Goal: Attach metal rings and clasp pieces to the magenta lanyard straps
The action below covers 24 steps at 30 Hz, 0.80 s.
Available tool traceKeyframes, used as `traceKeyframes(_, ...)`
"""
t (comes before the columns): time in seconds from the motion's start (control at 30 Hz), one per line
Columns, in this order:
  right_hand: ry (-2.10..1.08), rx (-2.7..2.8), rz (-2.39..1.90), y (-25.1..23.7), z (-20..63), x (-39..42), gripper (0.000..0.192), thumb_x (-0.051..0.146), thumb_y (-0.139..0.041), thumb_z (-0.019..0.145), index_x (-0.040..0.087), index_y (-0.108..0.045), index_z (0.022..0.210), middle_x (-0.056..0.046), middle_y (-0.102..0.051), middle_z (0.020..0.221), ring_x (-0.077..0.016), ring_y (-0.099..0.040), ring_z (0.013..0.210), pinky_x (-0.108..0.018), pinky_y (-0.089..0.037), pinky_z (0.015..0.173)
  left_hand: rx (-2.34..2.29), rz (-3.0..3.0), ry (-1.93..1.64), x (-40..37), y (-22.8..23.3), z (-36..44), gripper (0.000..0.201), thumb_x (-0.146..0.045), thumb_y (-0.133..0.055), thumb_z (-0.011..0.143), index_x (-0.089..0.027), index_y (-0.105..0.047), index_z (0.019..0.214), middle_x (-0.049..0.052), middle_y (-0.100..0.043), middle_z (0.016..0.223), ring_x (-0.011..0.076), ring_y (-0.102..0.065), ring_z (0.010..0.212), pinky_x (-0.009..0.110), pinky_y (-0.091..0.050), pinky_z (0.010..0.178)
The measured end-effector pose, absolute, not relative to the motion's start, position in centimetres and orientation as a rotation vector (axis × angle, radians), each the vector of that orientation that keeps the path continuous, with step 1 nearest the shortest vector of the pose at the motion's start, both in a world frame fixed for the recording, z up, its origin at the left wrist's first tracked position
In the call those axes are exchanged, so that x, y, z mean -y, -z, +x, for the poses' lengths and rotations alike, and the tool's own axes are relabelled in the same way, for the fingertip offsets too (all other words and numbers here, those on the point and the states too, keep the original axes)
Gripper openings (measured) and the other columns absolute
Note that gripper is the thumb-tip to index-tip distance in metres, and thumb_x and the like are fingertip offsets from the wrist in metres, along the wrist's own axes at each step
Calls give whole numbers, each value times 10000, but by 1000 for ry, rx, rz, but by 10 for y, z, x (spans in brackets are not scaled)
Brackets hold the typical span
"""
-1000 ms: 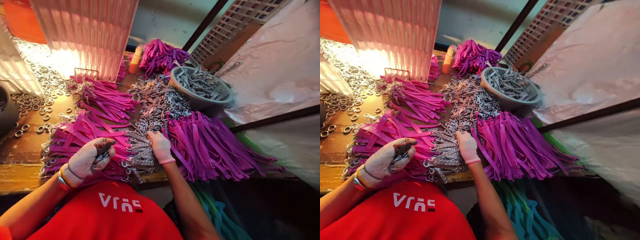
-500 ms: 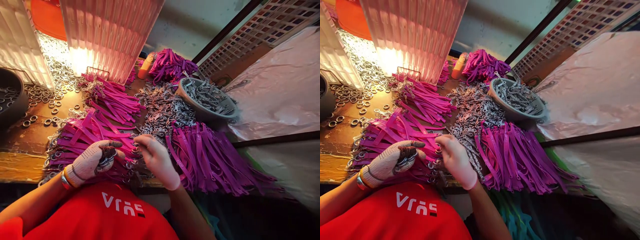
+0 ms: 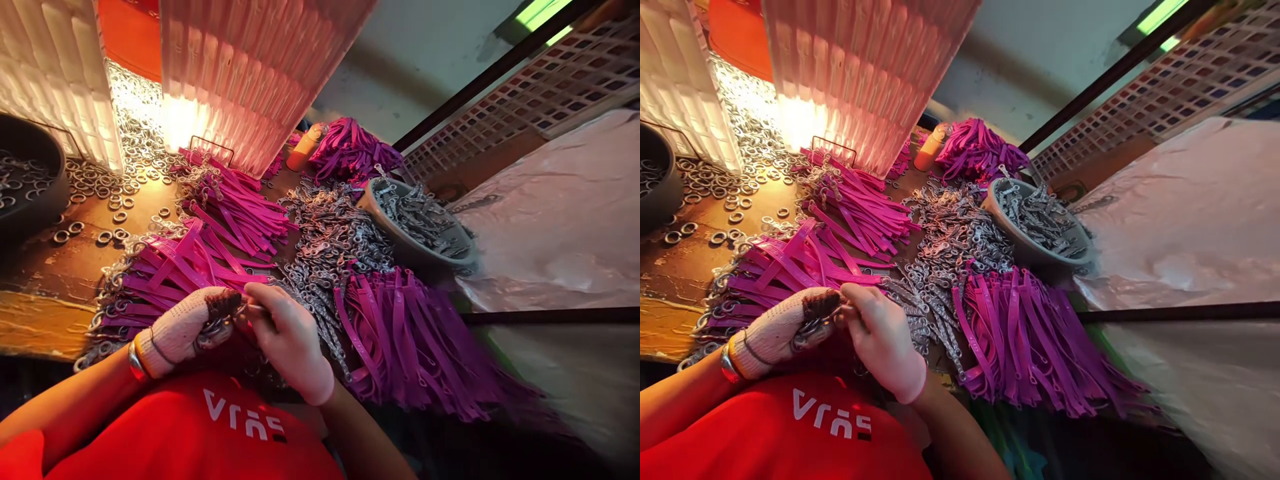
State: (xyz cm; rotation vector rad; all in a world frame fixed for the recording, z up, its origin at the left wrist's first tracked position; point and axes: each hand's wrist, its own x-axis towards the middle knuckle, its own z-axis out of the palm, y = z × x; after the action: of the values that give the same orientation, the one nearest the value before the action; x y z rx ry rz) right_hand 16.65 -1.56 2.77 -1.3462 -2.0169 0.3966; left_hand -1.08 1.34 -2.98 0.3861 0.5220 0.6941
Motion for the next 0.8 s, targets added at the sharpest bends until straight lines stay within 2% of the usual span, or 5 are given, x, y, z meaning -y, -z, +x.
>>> traceKeyframes(0.13, -710, 1686, -1415, -28, 167, 15, 274, 181, -608, 911, 246, -642, 1175, 36, -721, 885, -114, -668, 736, -225, -552, 703, -610, 631, -652, -14, 11, -14, 256, -305, -783, 794, -102, -723, 938, 49, -659, 717, 92, -526, 530, 190, -390, 464)
traceKeyframes(0.23, -690, 1638, -1426, -25, 164, 12, 284, 199, -620, 911, 245, -629, 1192, 32, -713, 891, -113, -670, 740, -226, -558, 705, -607, 693, -637, -13, 2, -13, 322, -417, -717, 867, -128, -683, 1008, -47, -481, 522, 47, -323, 379, 181, -209, 367)
traceKeyframes(0.4, -267, 1867, -1471, -13, 154, 15, 341, 148, -543, 915, 232, -615, 1238, -50, -725, 1005, -183, -693, 862, -308, -561, 806, -676, 718, -753, -9, 6, -4, 351, -455, -749, 829, -148, -624, 945, -31, -517, 621, 67, -421, 475, 188, -338, 440)
traceKeyframes(0.5, -133, 1992, -1451, -8, 148, 19, 400, 106, -500, 905, 235, -596, 1271, -60, -715, 986, -201, -693, 854, -314, -558, 778, -767, 762, -737, -7, 8, -3, 361, -490, -726, 844, -162, -596, 919, -38, -498, 609, 68, -411, 469, 184, -315, 428)
traceKeyframes(0.8, -434, 1776, -1438, -23, 159, 20, 293, 159, -582, 944, 252, -618, 1220, -8, -719, 990, -136, -682, 851, -247, -550, 801, -645, 666, -586, -17, -4, -22, 407, -366, -793, 793, -148, -688, 1120, -47, -508, 574, 31, -297, 391, 180, -187, 370)
